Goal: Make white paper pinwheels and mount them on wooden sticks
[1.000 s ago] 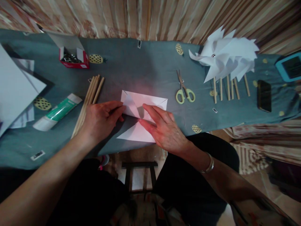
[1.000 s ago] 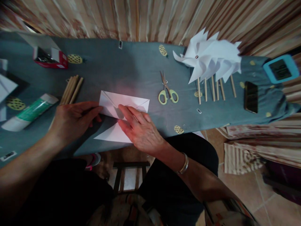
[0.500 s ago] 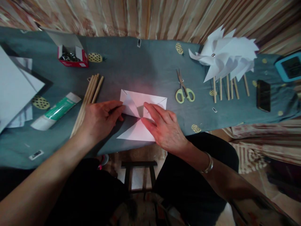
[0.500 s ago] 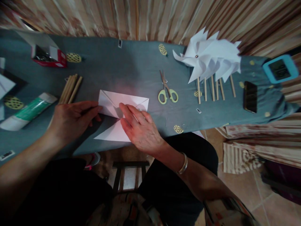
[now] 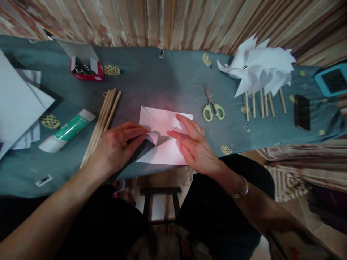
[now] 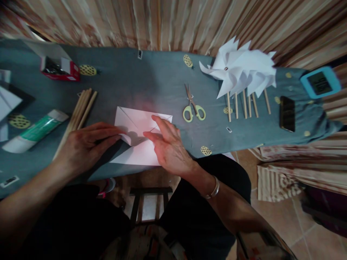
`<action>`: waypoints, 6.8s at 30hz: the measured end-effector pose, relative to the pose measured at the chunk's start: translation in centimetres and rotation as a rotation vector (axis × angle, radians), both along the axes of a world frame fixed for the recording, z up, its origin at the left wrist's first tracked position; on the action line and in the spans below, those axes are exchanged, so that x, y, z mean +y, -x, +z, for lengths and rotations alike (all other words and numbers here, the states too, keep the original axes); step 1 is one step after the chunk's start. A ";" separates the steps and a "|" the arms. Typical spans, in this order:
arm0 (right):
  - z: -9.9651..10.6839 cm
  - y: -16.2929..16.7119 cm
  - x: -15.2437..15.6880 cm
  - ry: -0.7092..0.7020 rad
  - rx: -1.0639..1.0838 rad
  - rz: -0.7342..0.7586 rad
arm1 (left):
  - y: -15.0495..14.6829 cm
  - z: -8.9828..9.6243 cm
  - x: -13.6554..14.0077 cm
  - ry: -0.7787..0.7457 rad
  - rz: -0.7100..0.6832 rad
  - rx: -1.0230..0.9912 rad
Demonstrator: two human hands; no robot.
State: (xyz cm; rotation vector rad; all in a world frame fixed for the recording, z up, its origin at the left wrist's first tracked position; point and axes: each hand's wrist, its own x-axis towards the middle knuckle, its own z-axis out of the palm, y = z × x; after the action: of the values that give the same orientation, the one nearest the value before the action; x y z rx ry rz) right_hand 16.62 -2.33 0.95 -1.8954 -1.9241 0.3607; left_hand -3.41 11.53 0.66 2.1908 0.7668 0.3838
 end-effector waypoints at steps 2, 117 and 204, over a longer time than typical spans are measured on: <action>0.0 0.3 0.2 0.011 -0.035 0.012 | -0.1 0.0 0.0 0.001 -0.002 0.000; -1.2 3.8 0.2 -0.057 -0.178 0.122 | -1.1 -1.0 -2.2 -0.610 -0.225 -0.028; -0.2 1.2 0.9 -0.013 0.266 -0.113 | 0.1 -1.4 -5.9 -0.484 -0.277 -0.115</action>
State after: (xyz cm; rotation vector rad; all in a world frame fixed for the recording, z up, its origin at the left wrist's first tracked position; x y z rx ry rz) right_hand 15.42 -1.40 0.78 -1.8345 -1.6354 0.5350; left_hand -3.54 5.62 -0.75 2.6522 0.3177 0.5943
